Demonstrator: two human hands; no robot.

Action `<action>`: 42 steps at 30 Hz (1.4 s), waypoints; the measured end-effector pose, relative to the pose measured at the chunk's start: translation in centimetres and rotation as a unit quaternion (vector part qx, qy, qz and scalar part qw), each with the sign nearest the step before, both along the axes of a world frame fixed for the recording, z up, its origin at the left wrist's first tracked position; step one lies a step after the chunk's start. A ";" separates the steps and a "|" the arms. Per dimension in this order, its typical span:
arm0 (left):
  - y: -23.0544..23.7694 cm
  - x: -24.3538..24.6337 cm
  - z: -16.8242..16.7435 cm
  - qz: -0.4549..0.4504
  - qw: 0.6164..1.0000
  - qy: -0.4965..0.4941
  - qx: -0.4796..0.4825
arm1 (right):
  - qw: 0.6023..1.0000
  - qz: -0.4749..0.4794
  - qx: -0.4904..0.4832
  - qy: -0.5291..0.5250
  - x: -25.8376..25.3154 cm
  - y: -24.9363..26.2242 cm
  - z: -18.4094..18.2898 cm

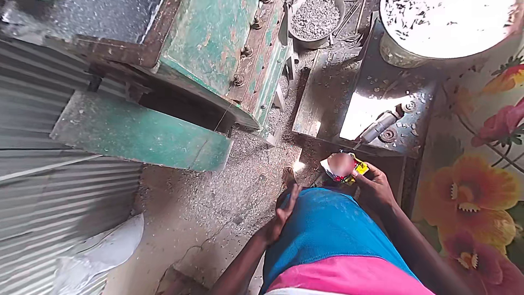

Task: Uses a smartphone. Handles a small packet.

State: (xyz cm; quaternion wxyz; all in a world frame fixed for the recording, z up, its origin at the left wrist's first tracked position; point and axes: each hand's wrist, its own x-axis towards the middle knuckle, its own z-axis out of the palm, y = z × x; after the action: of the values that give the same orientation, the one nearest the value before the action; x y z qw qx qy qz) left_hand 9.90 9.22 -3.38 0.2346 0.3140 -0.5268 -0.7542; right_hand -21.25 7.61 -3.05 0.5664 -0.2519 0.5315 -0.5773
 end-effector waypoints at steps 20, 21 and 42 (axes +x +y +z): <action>-1.6 -6.3 -7.5 0.057 0.998 0.000 -0.011 | 0.999 -0.005 0.035 0.012 -0.9 -1.3 -1.4; -2.1 -7.4 -8.6 0.080 0.996 -0.017 -0.025 | 0.999 -0.008 0.032 0.011 -0.8 -1.6 -1.1; -12.3 -11.5 5.2 0.225 0.973 -0.050 0.022 | 0.696 -0.056 -0.395 0.597 0.2 -3.4 1.7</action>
State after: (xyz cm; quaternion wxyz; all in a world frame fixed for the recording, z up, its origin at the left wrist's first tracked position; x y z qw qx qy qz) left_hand -1.60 -3.04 1.83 0.3646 0.4663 -0.4373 -0.6770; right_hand -21.06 4.23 -1.40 -0.0550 -0.7142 0.4943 -0.4925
